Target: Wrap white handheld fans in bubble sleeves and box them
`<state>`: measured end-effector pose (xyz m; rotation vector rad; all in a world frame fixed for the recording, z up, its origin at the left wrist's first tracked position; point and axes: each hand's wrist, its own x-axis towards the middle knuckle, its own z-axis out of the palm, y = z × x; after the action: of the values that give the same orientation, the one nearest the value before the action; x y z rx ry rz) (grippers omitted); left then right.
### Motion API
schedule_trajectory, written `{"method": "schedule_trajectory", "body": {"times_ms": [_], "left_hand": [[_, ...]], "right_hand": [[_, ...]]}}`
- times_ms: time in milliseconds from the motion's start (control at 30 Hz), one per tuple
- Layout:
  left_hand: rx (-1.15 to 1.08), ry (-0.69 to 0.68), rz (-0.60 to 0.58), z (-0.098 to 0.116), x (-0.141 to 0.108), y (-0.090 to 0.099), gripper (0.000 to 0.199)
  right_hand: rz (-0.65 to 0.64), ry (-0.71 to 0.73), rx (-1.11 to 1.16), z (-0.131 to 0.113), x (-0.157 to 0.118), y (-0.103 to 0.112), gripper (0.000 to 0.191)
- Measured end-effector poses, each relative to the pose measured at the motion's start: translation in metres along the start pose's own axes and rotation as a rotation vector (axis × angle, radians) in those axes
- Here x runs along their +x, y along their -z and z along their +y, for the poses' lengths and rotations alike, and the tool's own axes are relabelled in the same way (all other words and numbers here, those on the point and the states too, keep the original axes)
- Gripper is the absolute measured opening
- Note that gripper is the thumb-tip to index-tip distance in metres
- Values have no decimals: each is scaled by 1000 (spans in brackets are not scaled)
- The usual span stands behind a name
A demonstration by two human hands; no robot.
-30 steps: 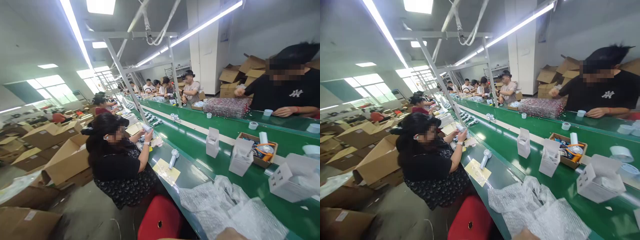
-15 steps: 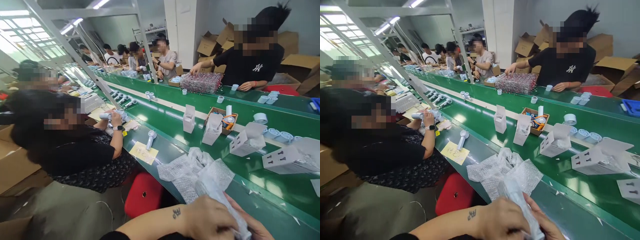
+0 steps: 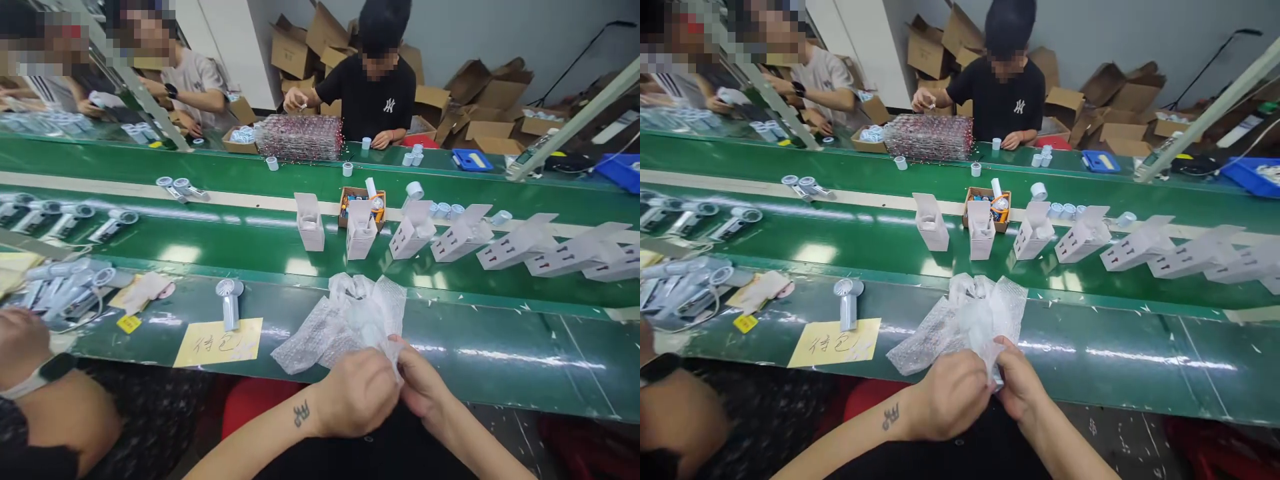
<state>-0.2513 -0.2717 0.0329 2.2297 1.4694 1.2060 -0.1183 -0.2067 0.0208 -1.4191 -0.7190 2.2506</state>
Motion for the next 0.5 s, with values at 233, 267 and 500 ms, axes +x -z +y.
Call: {"method": "schedule_trajectory", "body": {"times_ms": [233, 267, 500], "left_hand": [[-203, 223, 14, -11, -29, 26, 7], [-214, 290, 25, -24, -36, 34, 10], [463, 1603, 600, -176, -105, 116, 33]], "right_hand": [[283, 381, -859, -4, -38, 39, 35], [239, 337, -881, -7, -45, 45, 36], [301, 109, -561, -44, -59, 98, 38]]}}
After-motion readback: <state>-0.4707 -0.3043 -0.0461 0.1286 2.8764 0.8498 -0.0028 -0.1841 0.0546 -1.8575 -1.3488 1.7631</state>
